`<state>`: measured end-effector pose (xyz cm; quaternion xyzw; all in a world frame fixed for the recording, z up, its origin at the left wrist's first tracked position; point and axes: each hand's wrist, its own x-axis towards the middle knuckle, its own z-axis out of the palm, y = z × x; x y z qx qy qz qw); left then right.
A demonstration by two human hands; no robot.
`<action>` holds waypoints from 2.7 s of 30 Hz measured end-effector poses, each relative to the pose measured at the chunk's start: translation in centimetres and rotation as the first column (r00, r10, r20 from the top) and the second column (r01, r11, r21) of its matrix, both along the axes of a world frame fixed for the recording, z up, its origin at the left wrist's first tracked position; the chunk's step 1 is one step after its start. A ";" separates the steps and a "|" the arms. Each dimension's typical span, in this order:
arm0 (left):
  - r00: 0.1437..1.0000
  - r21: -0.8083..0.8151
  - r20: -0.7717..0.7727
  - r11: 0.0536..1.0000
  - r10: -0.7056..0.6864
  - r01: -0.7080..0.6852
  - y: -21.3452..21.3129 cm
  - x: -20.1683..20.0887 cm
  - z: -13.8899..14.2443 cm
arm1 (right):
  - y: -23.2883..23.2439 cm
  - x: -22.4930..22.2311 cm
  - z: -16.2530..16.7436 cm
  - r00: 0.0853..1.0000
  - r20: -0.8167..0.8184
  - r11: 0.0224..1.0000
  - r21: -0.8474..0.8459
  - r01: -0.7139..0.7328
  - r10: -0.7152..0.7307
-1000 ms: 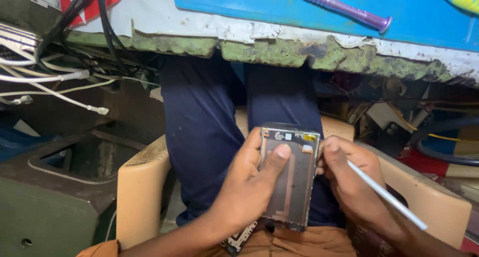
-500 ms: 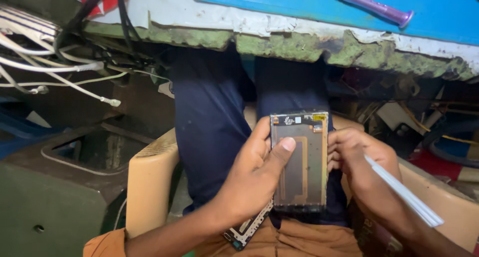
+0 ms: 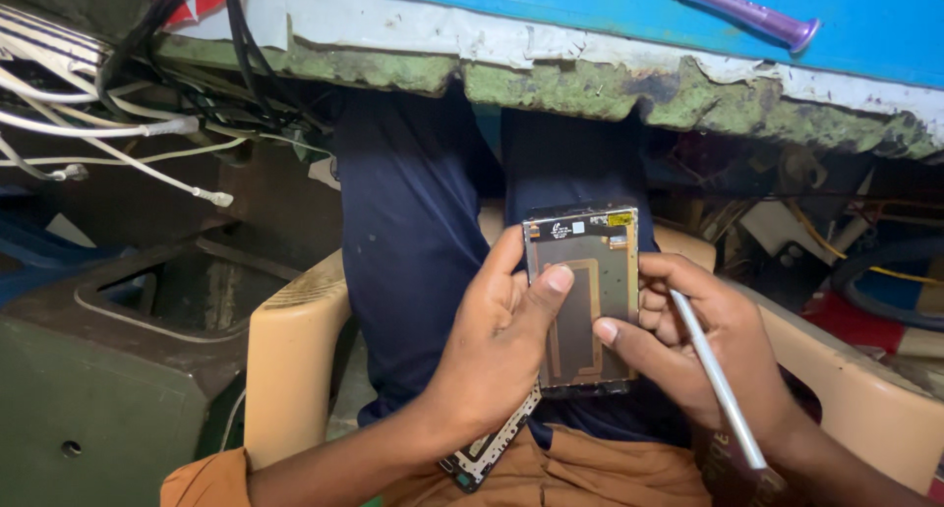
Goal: The person sits in a chair with a disassembled smartphone on their lap and pries along the edge of the screen assembly using a metal pry tool, then works on the phone's mid-frame, pressing and fitting components by hand.
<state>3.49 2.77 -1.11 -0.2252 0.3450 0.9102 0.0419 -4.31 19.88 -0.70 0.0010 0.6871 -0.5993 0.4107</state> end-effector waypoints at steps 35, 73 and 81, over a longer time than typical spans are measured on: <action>0.996 -0.041 0.047 0.996 0.079 -0.077 -2.3 -0.8 0.3 | 2.5 -0.9 -1.3 0.994 -0.080 0.997 -0.038 0.067 -0.070; 0.997 -0.002 0.076 1.000 -0.015 0.015 1.0 0.1 0.4 | 2.4 0.7 -2.3 0.656 -0.754 0.952 0.174 0.250 -0.035; 0.999 -0.089 0.044 0.996 -0.023 0.026 -0.4 0.0 -0.7 | 3.2 -1.7 -0.4 0.959 -0.279 0.995 -0.092 0.034 -0.058</action>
